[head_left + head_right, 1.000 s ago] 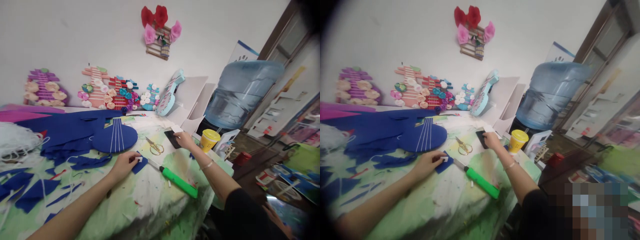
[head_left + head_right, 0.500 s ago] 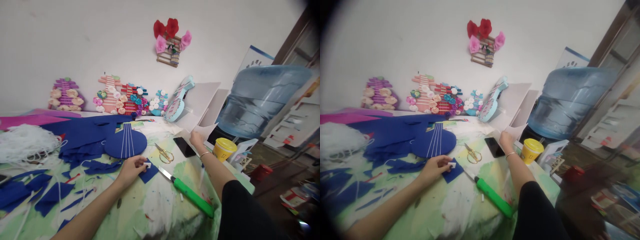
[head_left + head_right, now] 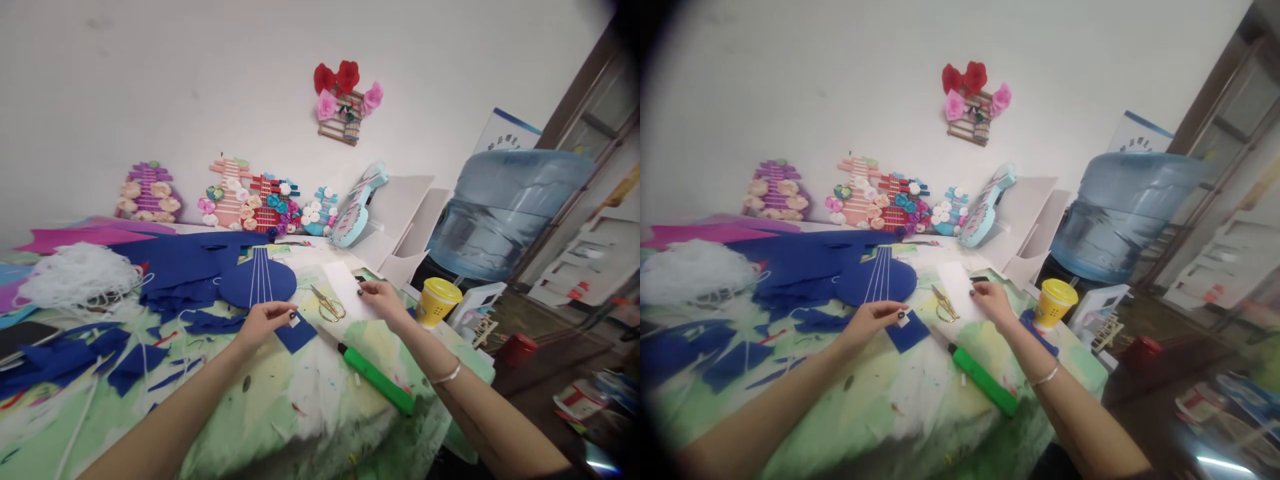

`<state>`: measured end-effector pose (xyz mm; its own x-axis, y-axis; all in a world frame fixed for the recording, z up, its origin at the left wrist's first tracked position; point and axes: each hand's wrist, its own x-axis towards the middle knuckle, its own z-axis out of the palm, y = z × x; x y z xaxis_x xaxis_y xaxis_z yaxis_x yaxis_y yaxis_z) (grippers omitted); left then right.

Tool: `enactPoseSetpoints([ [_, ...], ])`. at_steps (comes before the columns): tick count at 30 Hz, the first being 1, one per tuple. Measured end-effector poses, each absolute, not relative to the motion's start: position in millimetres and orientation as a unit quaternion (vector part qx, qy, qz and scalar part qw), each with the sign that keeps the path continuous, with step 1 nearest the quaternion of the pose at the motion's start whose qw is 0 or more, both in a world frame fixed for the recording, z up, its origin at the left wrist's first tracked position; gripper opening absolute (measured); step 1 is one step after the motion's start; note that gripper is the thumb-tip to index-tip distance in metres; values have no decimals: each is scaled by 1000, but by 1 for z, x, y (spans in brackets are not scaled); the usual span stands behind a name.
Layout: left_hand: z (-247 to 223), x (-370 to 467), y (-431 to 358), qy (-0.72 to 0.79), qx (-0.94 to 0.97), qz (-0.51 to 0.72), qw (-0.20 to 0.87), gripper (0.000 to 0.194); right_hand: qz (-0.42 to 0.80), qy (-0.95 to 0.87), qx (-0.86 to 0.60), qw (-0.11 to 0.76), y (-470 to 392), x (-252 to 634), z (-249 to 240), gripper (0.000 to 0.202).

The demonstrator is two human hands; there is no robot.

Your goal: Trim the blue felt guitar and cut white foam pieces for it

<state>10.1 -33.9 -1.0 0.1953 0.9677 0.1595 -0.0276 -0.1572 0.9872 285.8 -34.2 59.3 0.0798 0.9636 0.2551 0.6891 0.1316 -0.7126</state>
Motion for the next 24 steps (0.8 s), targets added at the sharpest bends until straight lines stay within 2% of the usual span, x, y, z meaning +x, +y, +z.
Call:
enactPoseSetpoints([
  [2,3,7,-35,394,567,507,516,32,311,-617,-582,429,-55,269,49,29],
  [4,7,3,-37,381,549,521,531,36,368,-596,-556,447,-71,253,38,31],
  [10,8,-2,-37,353,504,514,598,47,345,-604,-536,479,-90,220,7,34],
  [15,-4,2,-32,357,521,459,625,29,326,-644,-517,460,-92,209,3,36],
  [18,-4,3,-31,382,539,450,602,21,287,-691,-524,407,-98,216,8,37],
  [22,4,-1,-35,417,571,457,540,21,66,-762,-587,266,-111,237,9,37],
  [24,7,-3,-35,433,591,450,510,23,-4,-752,-631,193,-117,247,7,36],
])
